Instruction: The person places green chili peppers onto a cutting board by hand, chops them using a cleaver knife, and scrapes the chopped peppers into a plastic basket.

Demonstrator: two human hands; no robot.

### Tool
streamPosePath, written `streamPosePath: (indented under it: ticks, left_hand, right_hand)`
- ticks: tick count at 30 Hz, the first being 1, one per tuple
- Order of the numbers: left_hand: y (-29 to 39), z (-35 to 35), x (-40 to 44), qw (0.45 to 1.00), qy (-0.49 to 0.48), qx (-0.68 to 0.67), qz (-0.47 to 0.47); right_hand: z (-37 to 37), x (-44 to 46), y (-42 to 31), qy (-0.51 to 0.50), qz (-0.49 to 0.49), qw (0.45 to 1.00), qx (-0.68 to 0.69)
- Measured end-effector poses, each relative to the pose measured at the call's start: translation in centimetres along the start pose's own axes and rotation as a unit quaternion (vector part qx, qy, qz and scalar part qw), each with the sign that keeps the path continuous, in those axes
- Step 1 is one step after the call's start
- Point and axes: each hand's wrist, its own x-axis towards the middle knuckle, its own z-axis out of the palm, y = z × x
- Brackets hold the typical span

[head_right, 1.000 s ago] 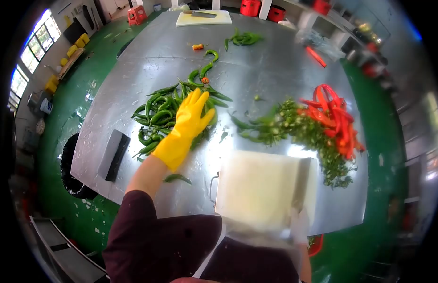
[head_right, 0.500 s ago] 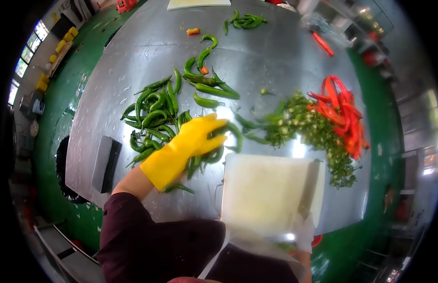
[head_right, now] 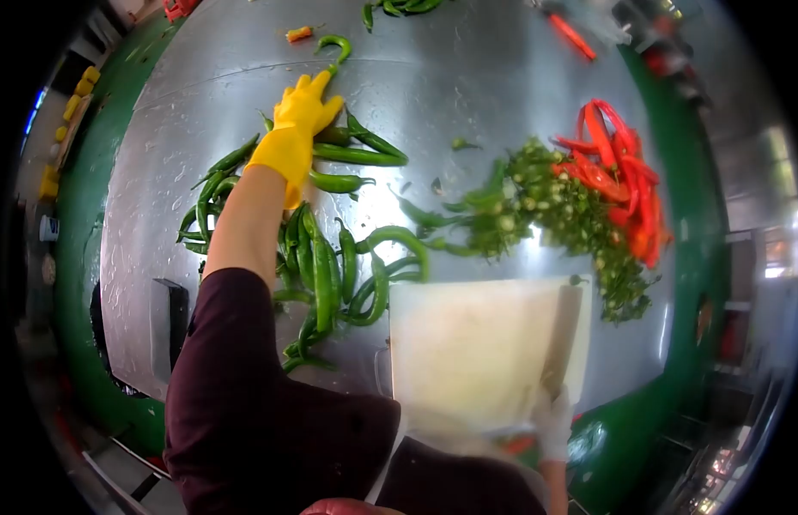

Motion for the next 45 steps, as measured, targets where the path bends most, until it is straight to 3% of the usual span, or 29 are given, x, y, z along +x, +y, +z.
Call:
streamPosePath:
  ticks: [2, 5, 8, 11, 13, 15, 19, 23, 24, 27, 29, 32, 36, 37, 39, 41, 42, 44, 45]
  left_hand:
    - [-0.2, 0.0, -0.3, 0.995, 0.084, -0.045, 0.014]
    - [0.3, -1.8, -2.6, 0.940, 0.125, -0.220, 0.228]
    - [3.4, -4.6, -5.8, 0.861, 0.038, -0.090, 0.500]
    - [5.3, -4.0, -6.5, 0.888, -0.177, -0.020, 0.423]
    - [5.3, -2.5, -5.7, 0.892, -0.181, 0.024, 0.413]
    - [6.4, -3.2, -5.8, 0.879, -0.200, 0.093, 0.424]
    - [10.2, -3.3, -8.3, 0.873, -0.241, 0.235, 0.352]
    - [7.9, -3.3, -11.7, 0.924, -0.169, 0.155, 0.305]
    - [7.7, -4.7, -12.3, 0.932, -0.161, 0.138, 0.293]
    - [6.9, -9.8, -14.3, 0.936, 0.055, 0.043, 0.345]
    - [8.0, -11.3, -16.1, 0.943, 0.062, -0.249, 0.213]
    - [12.2, -14.3, -21.3, 0.836, 0.025, -0.545, 0.060]
    - [18.5, -10.4, -30.8, 0.688, -0.135, -0.713, 0.003]
    - [20.0, -8.6, -33.1, 0.588, -0.215, -0.776, -0.074]
    - [24.0, -0.2, -36.2, 0.479, -0.115, -0.858, -0.145]
    - [25.6, 1.4, -38.6, 0.522, -0.155, -0.818, -0.184]
    - [25.9, 1.3, -39.6, 0.574, -0.165, -0.780, -0.186]
    - [25.9, -5.6, -40.4, 0.761, -0.163, -0.605, -0.170]
    - [24.7, -3.3, -40.2, 0.805, -0.099, -0.566, -0.148]
  right_hand:
    - [0.2, -0.1, -0.6, -0.007, 0.005, 1.000, 0.025]
    - [0.2, 0.0, -0.5, -0.009, 0.019, 0.999, 0.037]
    - [0.3, -0.1, -0.5, -0.012, 0.024, 0.999, 0.047]
    - [0.1, 0.1, -0.7, -0.005, 0.025, 0.999, 0.027]
    - [-0.1, -0.1, -1.2, -0.007, 0.049, 0.999, 0.017]
    - [0.1, 0.0, -0.8, 0.004, -0.010, 1.000, -0.003]
    - [0.0, 0.6, 1.2, 0.017, -0.062, 0.998, -0.026]
    - [1.1, 1.9, 5.2, 0.055, -0.144, 0.985, -0.075]
    - [0.7, 1.6, 4.1, 0.042, -0.127, 0.987, -0.088]
    - [0.0, 0.5, 1.3, -0.002, -0.087, 0.990, -0.111]
    - [-0.2, 1.1, 2.6, -0.009, -0.090, 0.990, -0.104]
    - [0.2, 3.5, 5.6, 0.001, -0.124, 0.988, -0.086]
    - [1.2, 5.8, 7.6, 0.023, -0.190, 0.981, -0.041]
    - [0.7, 5.7, 7.2, 0.016, -0.197, 0.980, -0.036]
    - [0.4, 6.0, 7.2, 0.020, -0.227, 0.973, -0.032]
    - [0.4, 6.7, 8.1, 0.034, -0.265, 0.963, -0.043]
    - [0.1, 6.9, 8.2, 0.040, -0.281, 0.957, -0.050]
    - [0.2, 6.4, 7.8, 0.042, -0.303, 0.950, -0.061]
    - [0.2, 5.9, 7.3, 0.024, -0.292, 0.955, -0.053]
